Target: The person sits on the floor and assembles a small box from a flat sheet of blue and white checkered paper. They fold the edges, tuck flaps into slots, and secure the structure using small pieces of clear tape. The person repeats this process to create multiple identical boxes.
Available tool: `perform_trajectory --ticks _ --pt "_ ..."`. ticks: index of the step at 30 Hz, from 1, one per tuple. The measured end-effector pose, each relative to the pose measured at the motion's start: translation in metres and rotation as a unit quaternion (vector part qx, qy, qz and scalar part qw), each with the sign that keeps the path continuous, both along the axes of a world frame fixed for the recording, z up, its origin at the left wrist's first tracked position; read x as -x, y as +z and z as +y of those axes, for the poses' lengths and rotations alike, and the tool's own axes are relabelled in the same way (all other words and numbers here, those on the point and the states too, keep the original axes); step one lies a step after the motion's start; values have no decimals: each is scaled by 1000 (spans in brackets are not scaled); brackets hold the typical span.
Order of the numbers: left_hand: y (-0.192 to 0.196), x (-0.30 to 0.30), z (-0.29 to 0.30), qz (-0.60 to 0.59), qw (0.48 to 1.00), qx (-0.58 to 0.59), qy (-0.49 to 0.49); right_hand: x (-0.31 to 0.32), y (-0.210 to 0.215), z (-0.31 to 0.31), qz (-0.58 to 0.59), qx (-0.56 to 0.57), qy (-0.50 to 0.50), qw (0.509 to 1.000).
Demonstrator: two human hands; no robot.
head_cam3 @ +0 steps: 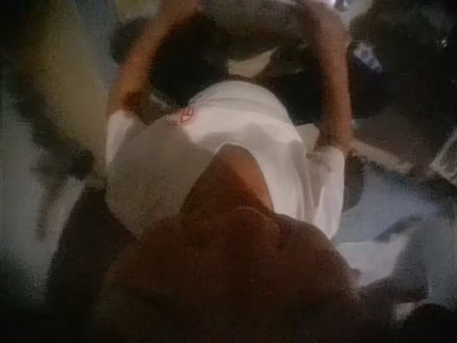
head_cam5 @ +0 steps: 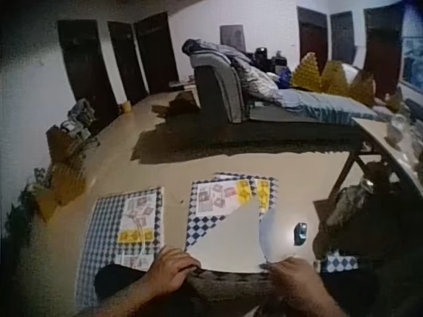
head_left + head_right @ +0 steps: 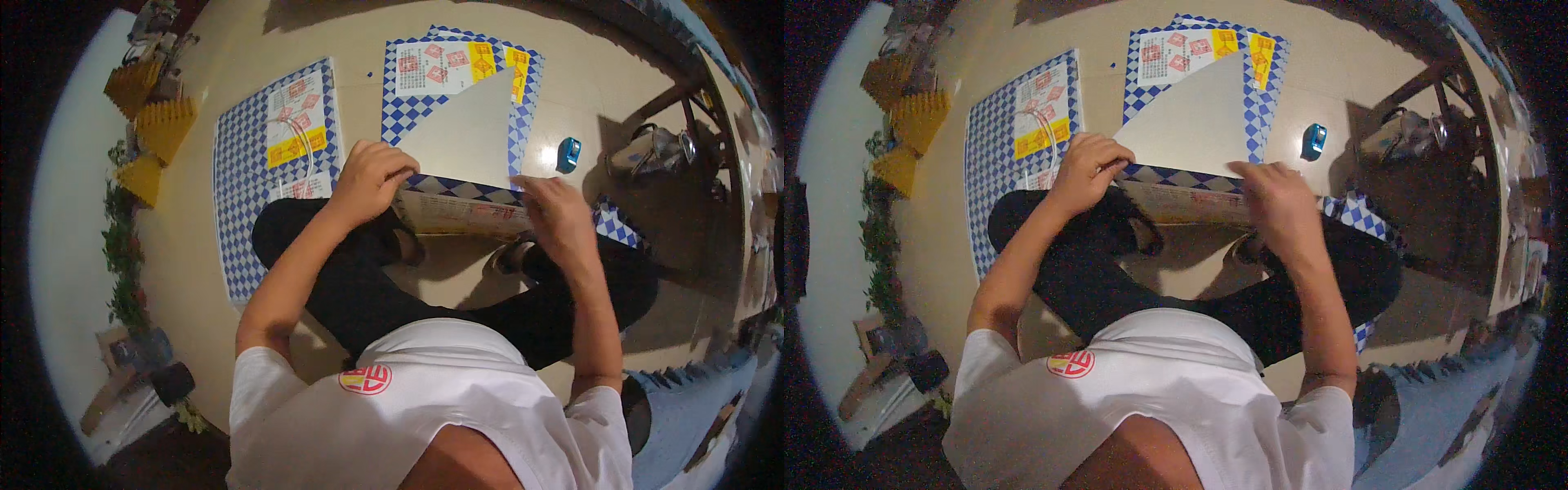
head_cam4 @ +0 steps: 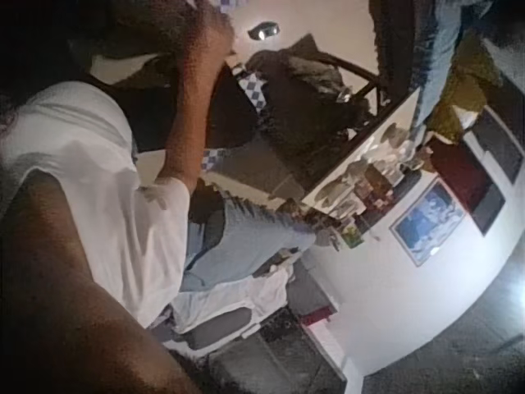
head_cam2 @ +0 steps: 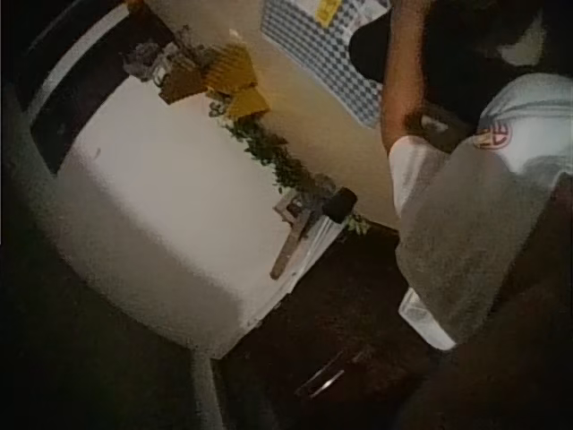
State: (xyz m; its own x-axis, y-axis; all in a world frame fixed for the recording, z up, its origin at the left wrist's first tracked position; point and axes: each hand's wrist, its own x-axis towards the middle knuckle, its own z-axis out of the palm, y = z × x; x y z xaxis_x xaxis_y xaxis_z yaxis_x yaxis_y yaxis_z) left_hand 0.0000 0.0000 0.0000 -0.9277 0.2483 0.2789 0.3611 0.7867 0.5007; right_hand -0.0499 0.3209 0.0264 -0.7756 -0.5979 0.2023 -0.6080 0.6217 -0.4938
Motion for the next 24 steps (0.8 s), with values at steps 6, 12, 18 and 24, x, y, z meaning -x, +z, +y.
perform_trajectory --ticks 6,12,18,24 --pt "11 -7 -8 -16 998 46 -24 -2 -13 -88 -66 59 89 992" --pt "5 -12 -28 48 995 75 -40 13 -1 -89 -233 -42 31 971" --pt "-3 -12 -27 55 995 69 -38 18 -5 -94 -246 -81 31 965" --pt "0 -16 -25 89 986 134 -44 34 -33 -90 -328 -42 83 940"
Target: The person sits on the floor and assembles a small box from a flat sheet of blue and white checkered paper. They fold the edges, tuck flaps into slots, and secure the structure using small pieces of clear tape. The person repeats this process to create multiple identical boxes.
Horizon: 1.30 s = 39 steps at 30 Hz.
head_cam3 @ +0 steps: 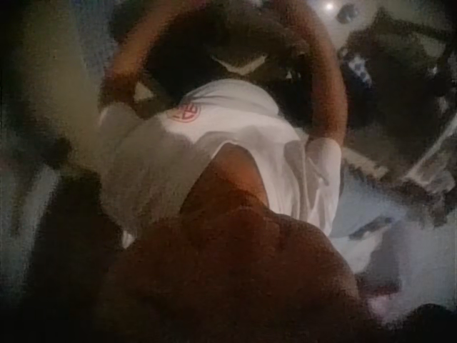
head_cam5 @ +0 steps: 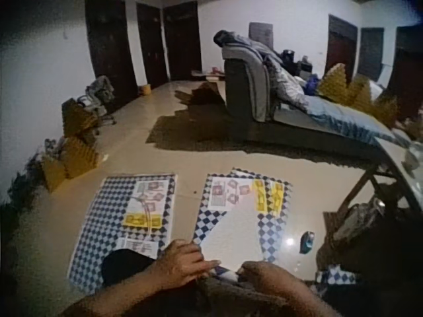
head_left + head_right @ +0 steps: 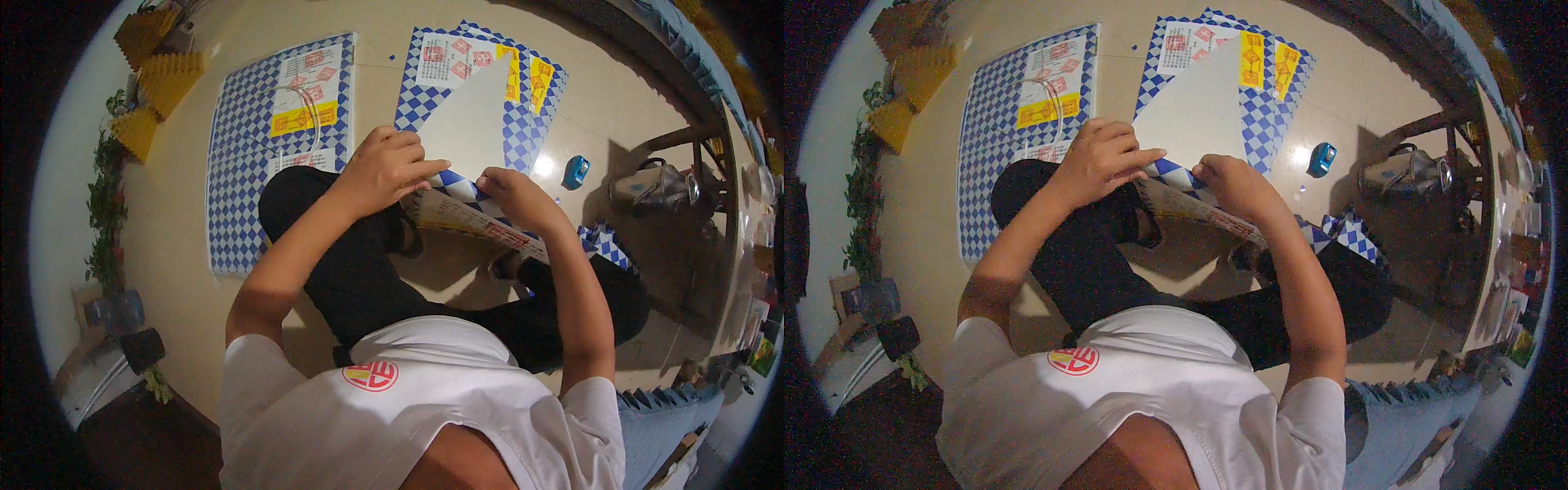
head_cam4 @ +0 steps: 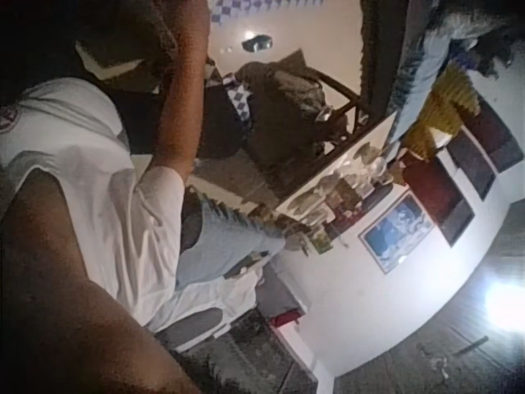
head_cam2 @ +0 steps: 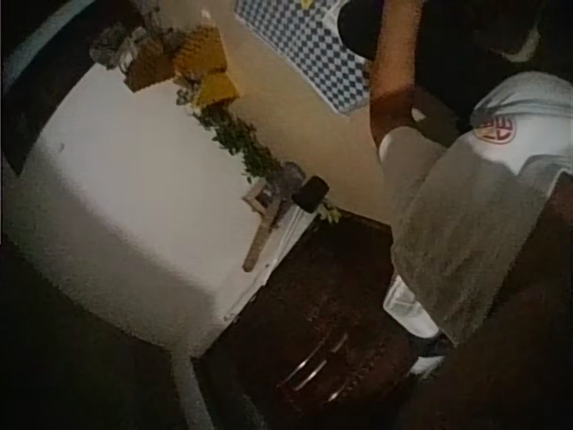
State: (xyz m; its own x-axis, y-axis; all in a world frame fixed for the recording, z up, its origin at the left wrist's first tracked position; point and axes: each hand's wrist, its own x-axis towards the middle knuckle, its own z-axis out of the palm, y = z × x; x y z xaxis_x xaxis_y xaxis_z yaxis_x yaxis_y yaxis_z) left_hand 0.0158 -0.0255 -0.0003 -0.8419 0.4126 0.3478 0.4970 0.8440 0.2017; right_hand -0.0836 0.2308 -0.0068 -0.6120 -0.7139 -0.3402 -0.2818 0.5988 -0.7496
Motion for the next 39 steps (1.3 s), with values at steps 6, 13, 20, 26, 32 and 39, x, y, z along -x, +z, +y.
perform_trajectory --ticks 6,13,20,26,32,39 --pt "-1 -6 5 31 999 17 0 6 -4 -7 -40 -5 21 999" --pt "-11 -6 15 35 998 32 -36 -5 -3 -5 70 61 14 996" --pt "-5 -4 15 21 1000 3 -14 -38 -11 -3 489 110 83 861" --pt "-2 -5 32 -5 999 -17 -32 -25 -20 35 471 65 130 870" --pt "5 -10 26 -12 1000 -6 -17 -8 -11 78 497 26 121 859" --pt "4 -10 17 -5 999 -28 16 12 20 139 464 -34 77 882"
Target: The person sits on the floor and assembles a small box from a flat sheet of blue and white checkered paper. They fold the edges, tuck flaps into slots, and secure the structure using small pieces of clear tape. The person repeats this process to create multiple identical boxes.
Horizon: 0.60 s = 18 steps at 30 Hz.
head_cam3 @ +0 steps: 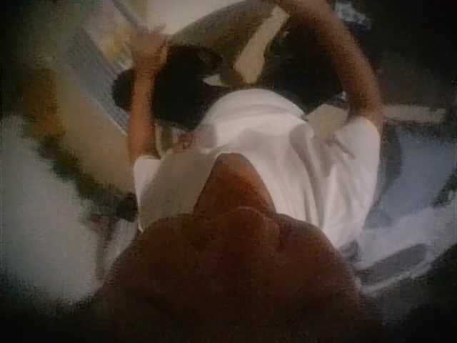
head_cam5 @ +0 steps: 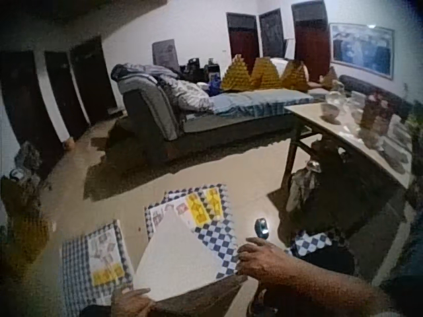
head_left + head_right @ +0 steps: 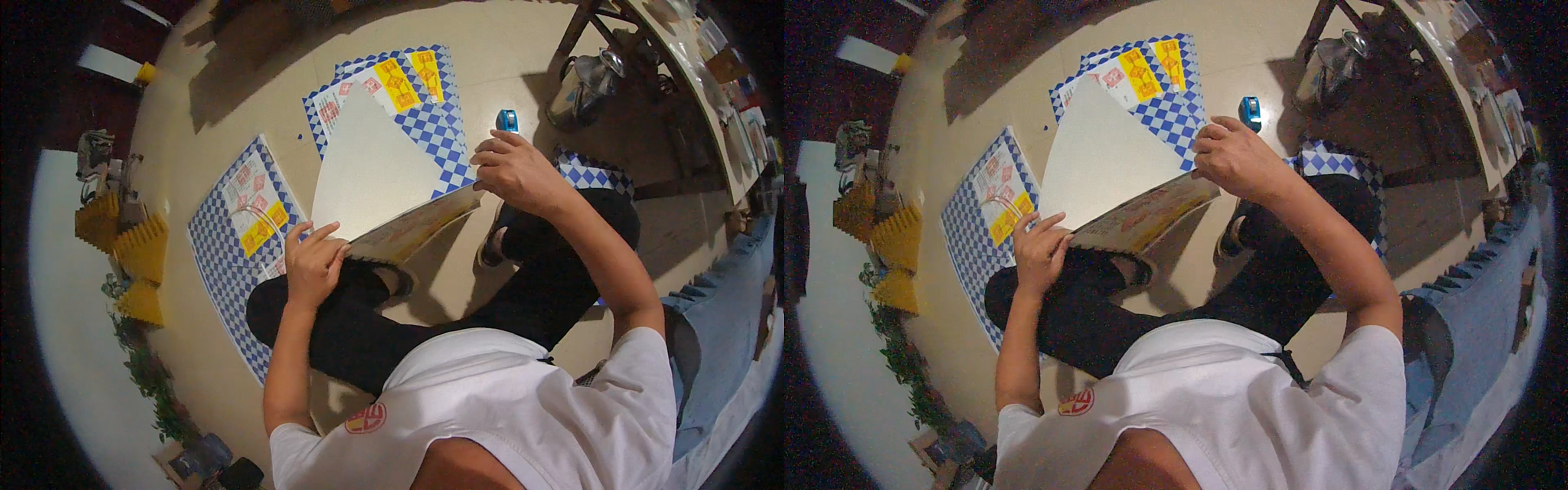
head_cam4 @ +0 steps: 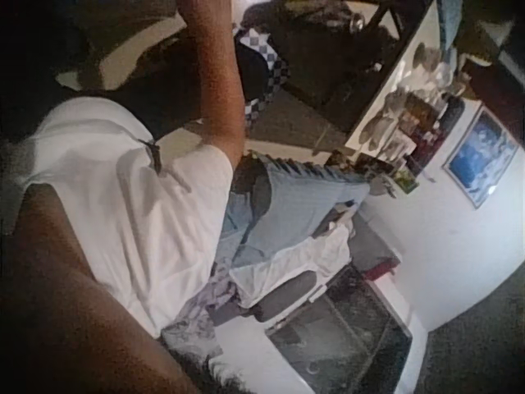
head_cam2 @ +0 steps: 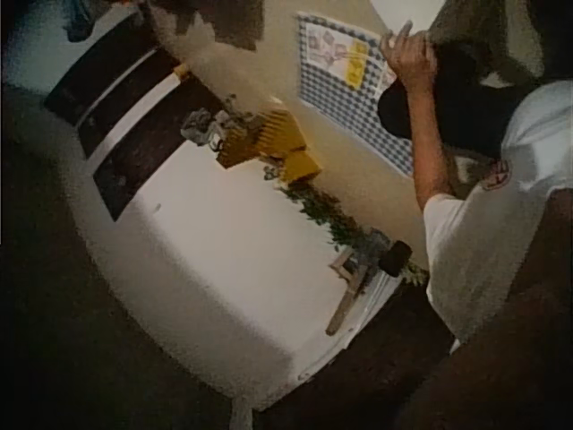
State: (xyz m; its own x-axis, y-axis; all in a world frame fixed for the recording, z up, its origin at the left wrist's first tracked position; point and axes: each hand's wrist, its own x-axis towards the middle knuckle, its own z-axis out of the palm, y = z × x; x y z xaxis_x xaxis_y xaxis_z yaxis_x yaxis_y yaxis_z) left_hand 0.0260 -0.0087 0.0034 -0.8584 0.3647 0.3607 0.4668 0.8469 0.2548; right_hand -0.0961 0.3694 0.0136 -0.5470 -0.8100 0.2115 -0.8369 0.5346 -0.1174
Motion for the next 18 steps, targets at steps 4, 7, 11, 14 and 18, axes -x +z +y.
perform_trajectory --ticks 4,7,11,14,18 --pt "9 2 -8 9 998 -43 46 1 27 -6 -219 251 -128 934" --pt "8 4 -18 30 992 -86 84 23 19 6 -372 344 -159 848" --pt "-12 -7 -36 1 982 -110 155 24 23 -22 -389 429 -91 810" --pt "-26 -15 -38 -44 977 -110 176 19 59 -55 -262 428 -39 864" --pt "10 15 3 -101 937 -326 79 0 96 -94 -94 347 30 933"
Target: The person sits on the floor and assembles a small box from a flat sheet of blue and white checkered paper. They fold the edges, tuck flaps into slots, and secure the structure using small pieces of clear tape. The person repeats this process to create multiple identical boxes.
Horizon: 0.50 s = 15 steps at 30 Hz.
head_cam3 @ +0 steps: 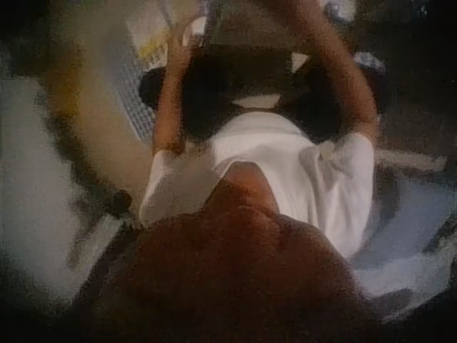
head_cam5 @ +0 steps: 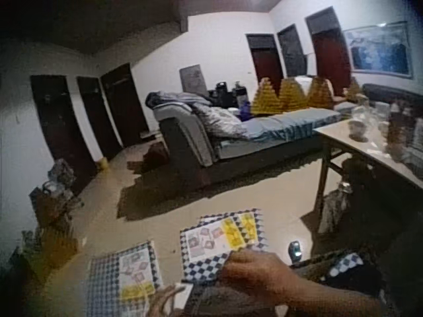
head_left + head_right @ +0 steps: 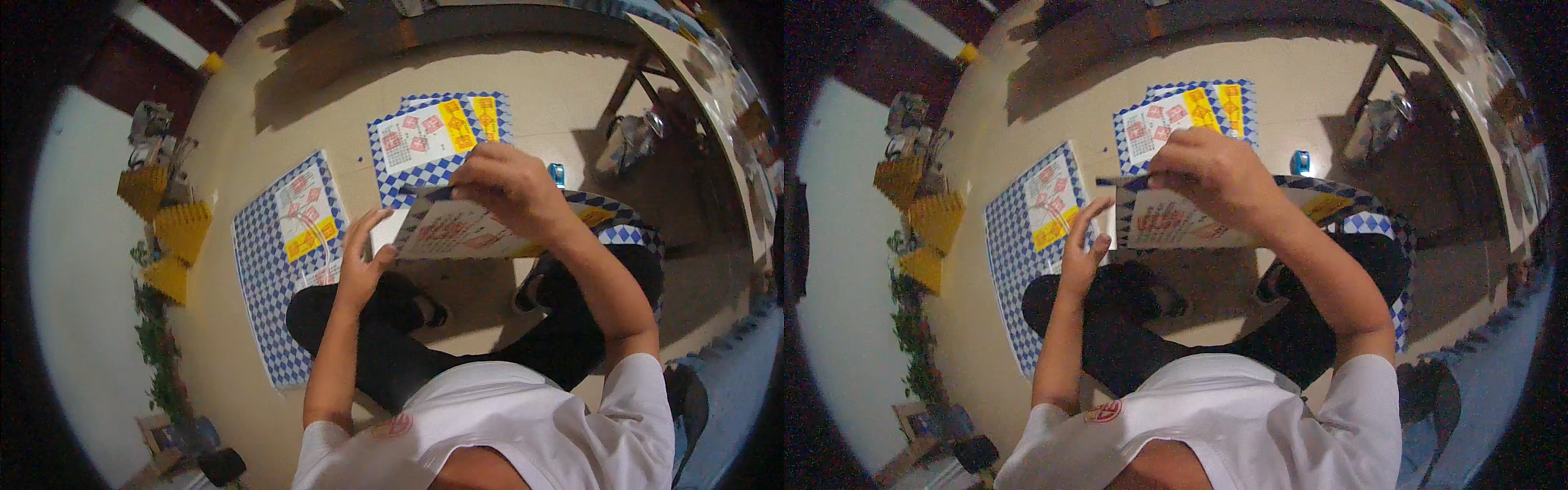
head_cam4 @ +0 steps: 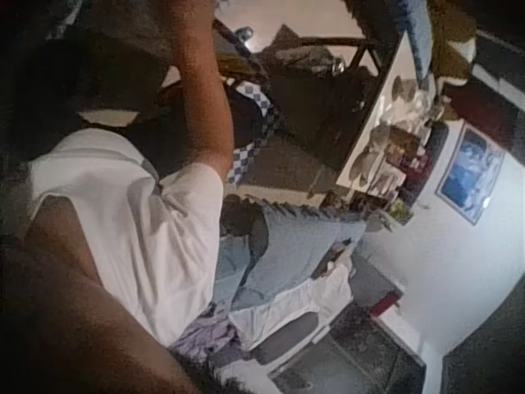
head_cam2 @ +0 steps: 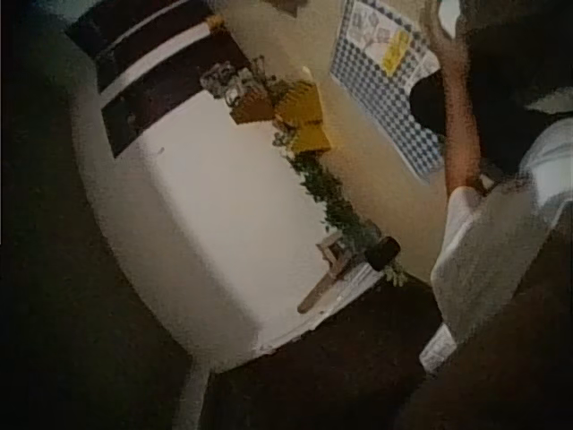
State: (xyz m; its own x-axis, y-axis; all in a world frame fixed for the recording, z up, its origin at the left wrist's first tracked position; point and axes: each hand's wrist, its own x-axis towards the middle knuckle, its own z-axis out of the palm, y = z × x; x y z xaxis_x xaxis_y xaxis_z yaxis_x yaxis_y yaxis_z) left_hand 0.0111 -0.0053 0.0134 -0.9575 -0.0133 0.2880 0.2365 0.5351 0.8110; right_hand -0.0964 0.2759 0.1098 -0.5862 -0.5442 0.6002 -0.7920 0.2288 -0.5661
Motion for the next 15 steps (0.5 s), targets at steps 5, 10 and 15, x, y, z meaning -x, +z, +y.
perform_trajectory --ticks 5,10,15 --pt "26 12 28 -68 972 -206 -96 -32 -22 -29 -28 -115 17 993" --pt "-22 -13 26 -131 985 -114 5 -44 -61 -24 -278 -163 9 947" --pt "-59 -38 41 -204 953 -216 61 -46 -103 -31 -392 -198 41 898"
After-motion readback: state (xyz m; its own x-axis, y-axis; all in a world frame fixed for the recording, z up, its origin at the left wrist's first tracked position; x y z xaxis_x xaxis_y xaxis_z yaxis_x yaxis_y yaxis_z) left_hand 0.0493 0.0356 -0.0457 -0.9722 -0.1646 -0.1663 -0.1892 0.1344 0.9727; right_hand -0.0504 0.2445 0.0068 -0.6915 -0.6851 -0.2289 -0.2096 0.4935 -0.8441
